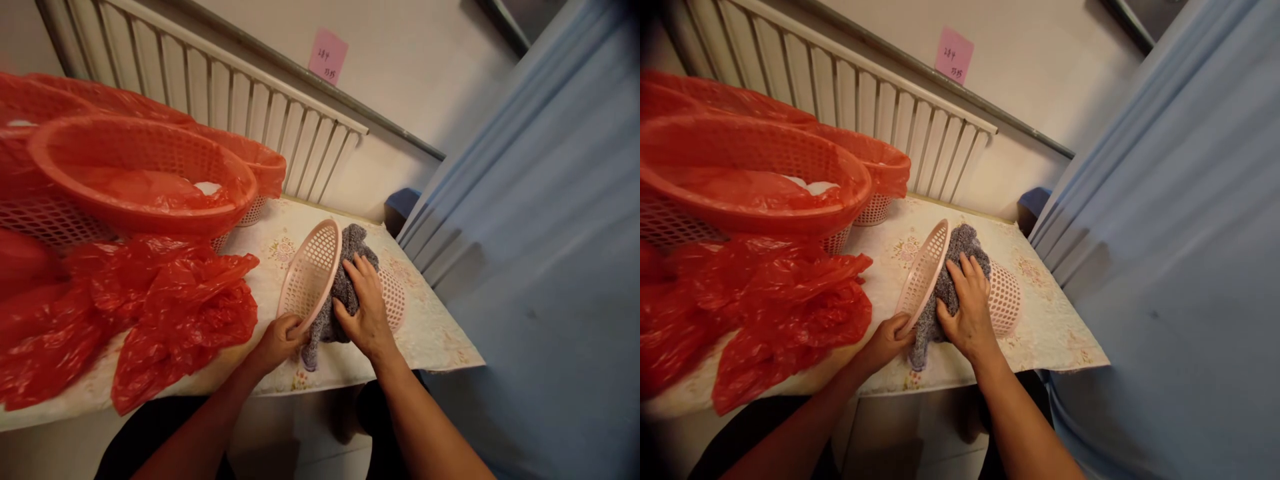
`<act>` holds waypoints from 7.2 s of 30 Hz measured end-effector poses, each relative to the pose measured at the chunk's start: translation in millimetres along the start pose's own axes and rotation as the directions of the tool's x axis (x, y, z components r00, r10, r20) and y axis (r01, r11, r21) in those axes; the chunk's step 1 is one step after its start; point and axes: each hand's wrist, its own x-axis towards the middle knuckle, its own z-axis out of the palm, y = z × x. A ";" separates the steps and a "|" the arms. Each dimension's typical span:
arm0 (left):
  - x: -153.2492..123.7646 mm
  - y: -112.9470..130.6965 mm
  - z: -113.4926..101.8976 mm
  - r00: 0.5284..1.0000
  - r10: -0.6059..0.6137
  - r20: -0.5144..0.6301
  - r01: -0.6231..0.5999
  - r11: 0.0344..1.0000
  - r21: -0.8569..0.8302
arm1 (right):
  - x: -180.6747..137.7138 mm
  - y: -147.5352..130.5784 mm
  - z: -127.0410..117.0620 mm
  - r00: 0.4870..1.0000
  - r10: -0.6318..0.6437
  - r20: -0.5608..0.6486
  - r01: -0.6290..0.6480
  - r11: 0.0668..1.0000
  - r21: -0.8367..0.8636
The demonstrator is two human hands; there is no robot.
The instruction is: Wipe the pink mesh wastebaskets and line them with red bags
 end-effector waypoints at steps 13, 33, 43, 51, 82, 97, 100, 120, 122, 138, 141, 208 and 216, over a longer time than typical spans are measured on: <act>5.6 -16.7 4.6 1.000 0.017 0.018 -0.020 0.984 0.177 | -41.3 87.2 -0.2 0.966 0.214 -0.141 -0.230 0.967 -0.107; -1.1 -0.1 3.5 0.999 0.029 -0.044 -0.029 1.000 -0.010 | -19.5 -12.7 16.8 0.993 0.005 -0.115 0.007 0.995 0.099; -8.3 -2.7 2.3 0.998 -0.035 -0.058 0.033 0.999 -0.041 | -31.2 -1.2 25.9 0.986 -0.057 -0.160 0.065 0.997 0.047; -15.1 -0.2 7.5 0.988 -0.149 -0.035 0.147 0.988 -0.052 | -55.8 28.4 14.3 0.985 -0.005 -0.173 0.018 0.997 0.073; -29.6 92.9 50.4 0.971 -0.129 -0.202 0.147 0.986 0.073 | -58.7 -15.3 -15.6 0.986 -0.027 -0.164 0.084 0.933 0.350; -29.2 101.4 55.3 0.974 -0.168 -0.151 0.190 0.971 0.145 | -78.4 130.9 -14.8 0.805 0.516 -0.291 -0.450 0.852 0.268; -29.2 106.3 54.7 0.988 -0.123 -0.098 0.137 0.977 0.160 | -58.7 121.4 -23.0 0.740 0.630 -0.237 -0.542 0.766 0.344; -22.2 85.7 52.2 0.998 0.043 -0.036 -0.046 0.995 -0.084 | -21.7 15.4 -15.1 0.985 -0.011 -0.174 0.090 0.888 0.450; -21.3 85.1 52.8 0.998 0.035 -0.051 -0.039 0.996 -0.082 | -35.8 9.7 -13.0 0.981 -0.006 -0.193 0.091 0.897 0.433; -10.4 102.9 45.8 0.990 -0.112 -0.084 0.110 0.994 -0.029 | -161.5 -1.3 49.8 0.978 -0.051 -0.201 0.109 0.951 0.291; -13.4 100.6 46.9 0.986 -0.132 -0.099 0.132 0.991 -0.004 | -148.7 2.4 45.3 0.977 -0.010 -0.211 0.075 0.951 0.299; -30.7 141.3 95.2 1.000 -0.005 0.021 0.008 0.987 -0.162 | -38.4 -5.8 -60.4 0.977 0.128 -0.172 -0.029 0.874 0.486; -25.5 144.5 93.3 0.993 0.096 0.066 -0.070 0.945 -0.319 | -45.3 -7.5 -64.9 0.968 0.094 -0.233 0.026 0.884 0.466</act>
